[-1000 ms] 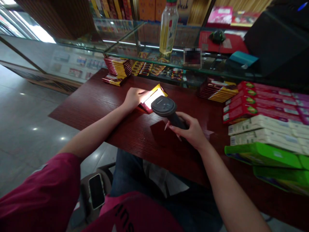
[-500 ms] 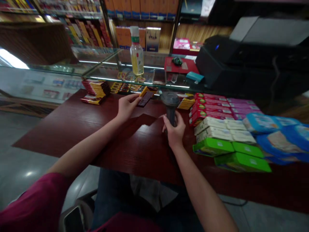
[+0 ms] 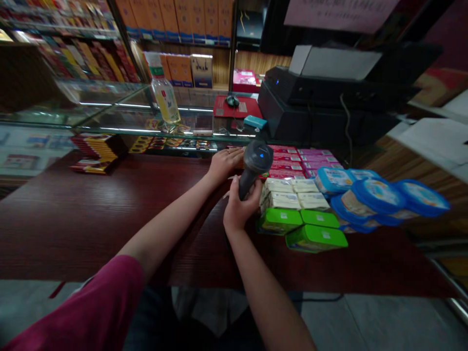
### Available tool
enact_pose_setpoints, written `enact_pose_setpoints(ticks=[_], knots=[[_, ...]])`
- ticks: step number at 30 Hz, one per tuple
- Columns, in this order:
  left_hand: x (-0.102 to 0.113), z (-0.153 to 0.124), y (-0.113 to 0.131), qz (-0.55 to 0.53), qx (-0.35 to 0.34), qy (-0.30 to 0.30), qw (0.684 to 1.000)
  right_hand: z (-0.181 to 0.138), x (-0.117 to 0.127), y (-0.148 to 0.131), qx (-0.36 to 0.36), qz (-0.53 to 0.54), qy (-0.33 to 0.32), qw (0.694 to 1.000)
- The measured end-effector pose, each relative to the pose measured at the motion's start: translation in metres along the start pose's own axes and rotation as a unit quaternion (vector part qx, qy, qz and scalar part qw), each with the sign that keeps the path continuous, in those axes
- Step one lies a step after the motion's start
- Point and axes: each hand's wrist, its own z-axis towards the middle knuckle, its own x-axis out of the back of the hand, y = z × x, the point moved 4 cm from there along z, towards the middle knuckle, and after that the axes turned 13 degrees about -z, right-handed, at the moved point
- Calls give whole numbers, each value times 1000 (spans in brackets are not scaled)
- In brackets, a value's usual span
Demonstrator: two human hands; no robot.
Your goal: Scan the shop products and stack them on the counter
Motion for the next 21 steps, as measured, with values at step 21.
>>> enact_pose_setpoints(ticks=[21], knots=[[246,-257,-138,102,373,136,912,-25,-14,-24,-26,51,-162,985]])
